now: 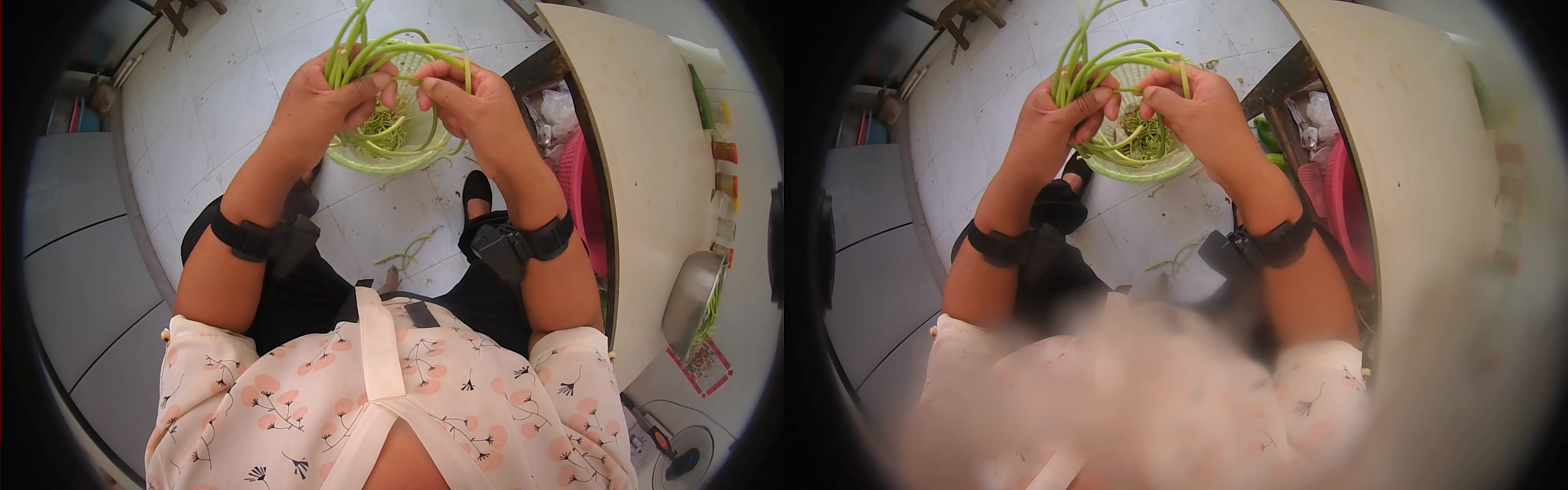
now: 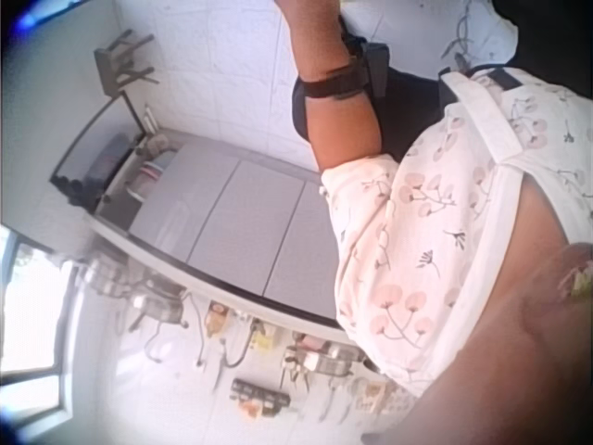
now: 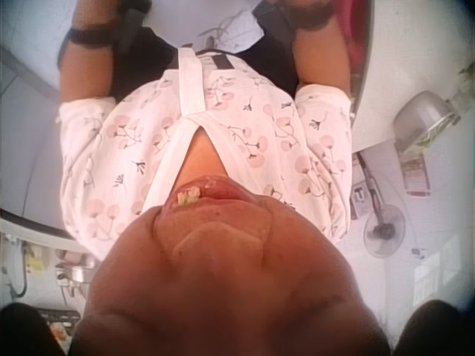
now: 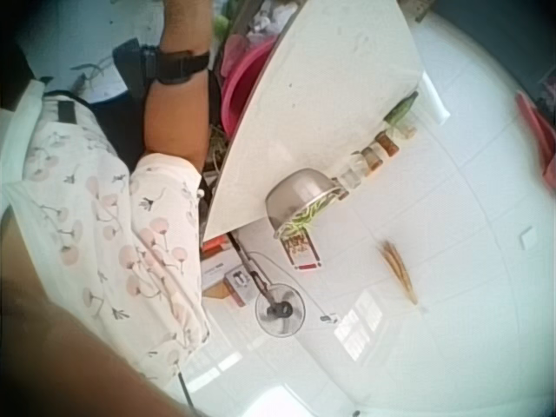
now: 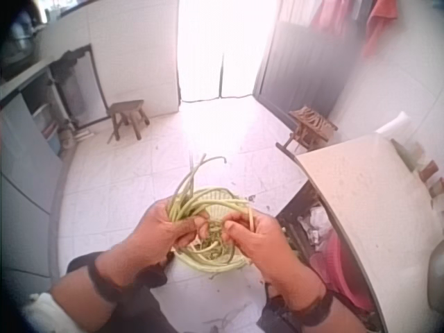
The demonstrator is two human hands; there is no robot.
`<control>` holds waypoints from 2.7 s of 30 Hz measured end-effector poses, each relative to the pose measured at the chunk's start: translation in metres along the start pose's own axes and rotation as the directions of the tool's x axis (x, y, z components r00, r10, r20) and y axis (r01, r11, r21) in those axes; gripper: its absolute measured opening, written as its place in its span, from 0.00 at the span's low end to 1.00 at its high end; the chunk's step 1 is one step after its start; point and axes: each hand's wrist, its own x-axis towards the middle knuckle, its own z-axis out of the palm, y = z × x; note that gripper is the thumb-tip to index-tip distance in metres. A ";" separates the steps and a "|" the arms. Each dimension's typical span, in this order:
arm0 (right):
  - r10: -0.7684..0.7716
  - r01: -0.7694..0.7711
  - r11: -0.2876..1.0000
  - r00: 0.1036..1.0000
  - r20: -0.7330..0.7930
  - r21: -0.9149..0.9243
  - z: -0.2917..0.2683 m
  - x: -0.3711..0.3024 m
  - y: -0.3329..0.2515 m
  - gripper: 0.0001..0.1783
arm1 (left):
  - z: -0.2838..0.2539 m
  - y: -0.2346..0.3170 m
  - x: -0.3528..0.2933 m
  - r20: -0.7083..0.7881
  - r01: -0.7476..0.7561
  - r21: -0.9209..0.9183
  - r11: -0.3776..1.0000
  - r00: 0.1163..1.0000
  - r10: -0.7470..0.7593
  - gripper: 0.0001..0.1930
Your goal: The person strips long green vegetables by hand, removing the outer layer and placing the discarded pieces into a small green basket and the cleaned stalks into a metal bowl.
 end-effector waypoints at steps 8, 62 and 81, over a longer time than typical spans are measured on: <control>0.164 -0.138 0.985 0.928 0.335 -0.100 -0.001 -0.008 -0.005 0.12 | -0.007 -0.002 0.000 -0.037 -0.008 -0.032 0.999 0.999 0.007 0.09; 0.292 0.076 0.817 0.801 0.523 -0.572 0.042 -0.055 0.057 0.08 | -0.079 0.013 -0.007 -0.498 -0.249 -0.130 0.960 0.854 0.154 0.12; 0.085 0.205 0.818 0.881 0.466 -0.538 0.044 -0.044 0.047 0.08 | -0.059 0.029 -0.019 -0.411 0.139 0.242 0.960 0.911 -0.028 0.15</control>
